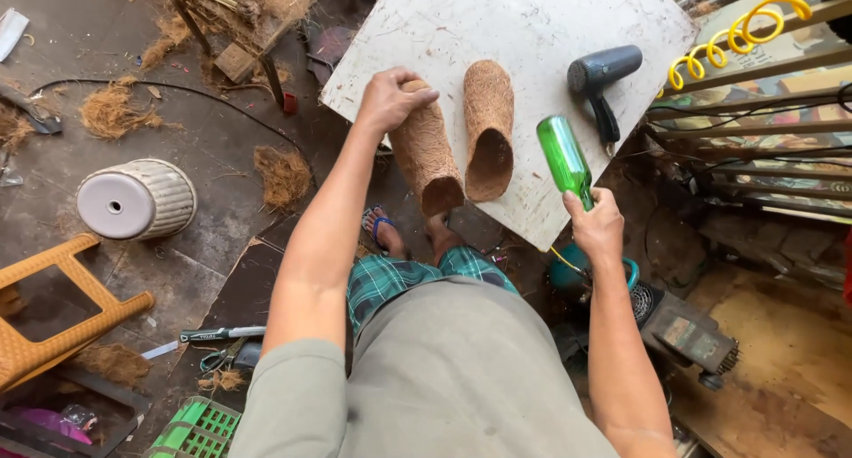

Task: The person shapes a coconut shell into a bowl by first inserting a green bottle to mold its form. They then use a spray gun to apply a liquid to the shell and a hairdryer to dry it. Finally, they reinsert the bottle to maintain the shape while sitting on the floor.

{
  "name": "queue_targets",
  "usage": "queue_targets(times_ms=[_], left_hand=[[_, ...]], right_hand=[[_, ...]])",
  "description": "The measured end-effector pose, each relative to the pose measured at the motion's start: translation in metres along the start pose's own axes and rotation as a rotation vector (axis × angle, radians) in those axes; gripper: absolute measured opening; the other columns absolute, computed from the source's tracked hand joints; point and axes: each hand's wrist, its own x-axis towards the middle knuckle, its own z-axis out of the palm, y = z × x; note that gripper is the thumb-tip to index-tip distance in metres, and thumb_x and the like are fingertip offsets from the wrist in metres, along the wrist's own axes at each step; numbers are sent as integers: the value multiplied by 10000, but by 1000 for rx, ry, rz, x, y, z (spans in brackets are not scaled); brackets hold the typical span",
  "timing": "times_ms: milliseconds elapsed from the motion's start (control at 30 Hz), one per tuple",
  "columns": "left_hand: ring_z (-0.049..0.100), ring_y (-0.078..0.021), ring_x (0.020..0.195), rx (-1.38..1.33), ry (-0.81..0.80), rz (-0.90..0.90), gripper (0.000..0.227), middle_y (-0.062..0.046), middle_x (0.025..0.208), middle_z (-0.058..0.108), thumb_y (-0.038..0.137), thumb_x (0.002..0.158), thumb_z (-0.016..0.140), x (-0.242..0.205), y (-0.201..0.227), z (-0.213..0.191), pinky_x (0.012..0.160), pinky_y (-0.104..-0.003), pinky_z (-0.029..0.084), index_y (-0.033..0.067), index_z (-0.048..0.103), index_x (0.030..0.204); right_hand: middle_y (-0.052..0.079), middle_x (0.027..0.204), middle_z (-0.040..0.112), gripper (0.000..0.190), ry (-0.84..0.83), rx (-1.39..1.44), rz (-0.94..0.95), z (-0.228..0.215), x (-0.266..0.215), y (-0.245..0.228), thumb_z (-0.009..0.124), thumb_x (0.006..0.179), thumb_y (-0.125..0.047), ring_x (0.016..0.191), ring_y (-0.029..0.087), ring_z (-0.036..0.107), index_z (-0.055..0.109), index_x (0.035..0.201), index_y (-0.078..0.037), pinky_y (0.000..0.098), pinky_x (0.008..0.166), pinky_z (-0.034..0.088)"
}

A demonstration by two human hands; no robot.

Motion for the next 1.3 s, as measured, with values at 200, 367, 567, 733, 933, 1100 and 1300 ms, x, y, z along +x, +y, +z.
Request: queue_targets(times_ms=[200, 367, 567, 733, 933, 1100, 1300], left_hand=[[608, -287, 1238, -16, -41, 16, 715, -172, 1382, 587, 527, 835, 702, 37, 39, 26, 1004, -420, 546, 37, 553, 1334], [640, -263, 1202, -117, 257, 13, 474, -147, 1357, 612, 325, 938, 644, 44, 16, 20, 994, -358, 589, 47, 565, 1313], [721, -283, 1081, -209, 713, 261, 255, -179, 1155, 712, 82, 914, 642, 36, -38, -48, 936, -360, 631, 16, 637, 1161], [781, -204, 982, 117, 732, 7, 461, -129, 1157, 754, 191, 937, 668, -30, -61, -113, 843, -337, 666, 121, 484, 1353], [761, -339, 843, 276, 808, 71, 639, -246, 1200, 612, 52, 854, 803, -84, -117, -98, 751, -392, 651, 140, 490, 1405], [655, -243, 759, 81, 439, 155, 86, -40, 794, 674, 245, 809, 721, -136, -43, 17, 720, -350, 533, 195, 755, 871], [653, -449, 1038, -19, 233, 54, 726, -321, 1299, 517, 205, 815, 771, -142, -30, 143, 868, -528, 577, -52, 460, 1419]], right_hand=[[299, 1114, 651, 587, -218, -364, -34, -60, 7, -91, 655, 908, -486, 1033, 453, 613, 539, 1272, -40, 536, 824, 470], [258, 1084, 665, 561, -197, -499, -273, -57, 69, -83, 702, 898, -481, 1006, 450, 612, 616, 1192, -11, 534, 826, 466], [212, 1113, 616, 376, -105, -411, -463, -50, 98, -100, 752, 900, -314, 979, 415, 604, 663, 1113, -17, 532, 845, 465], [167, 1096, 634, 335, -78, -421, -513, -52, 98, -113, 763, 909, -352, 941, 392, 622, 667, 1066, -72, 526, 771, 483], [214, 1006, 624, 277, -87, -311, -630, -55, 82, -121, 776, 916, -203, 875, 403, 680, 699, 1104, -15, 507, 777, 538], [233, 1050, 619, 294, -105, -240, -632, -55, 78, -120, 777, 948, -180, 930, 430, 672, 675, 1144, 13, 522, 807, 544], [273, 1095, 585, 369, -94, -205, -677, -58, 64, -123, 736, 986, -165, 972, 440, 651, 613, 1257, 53, 566, 842, 536]])
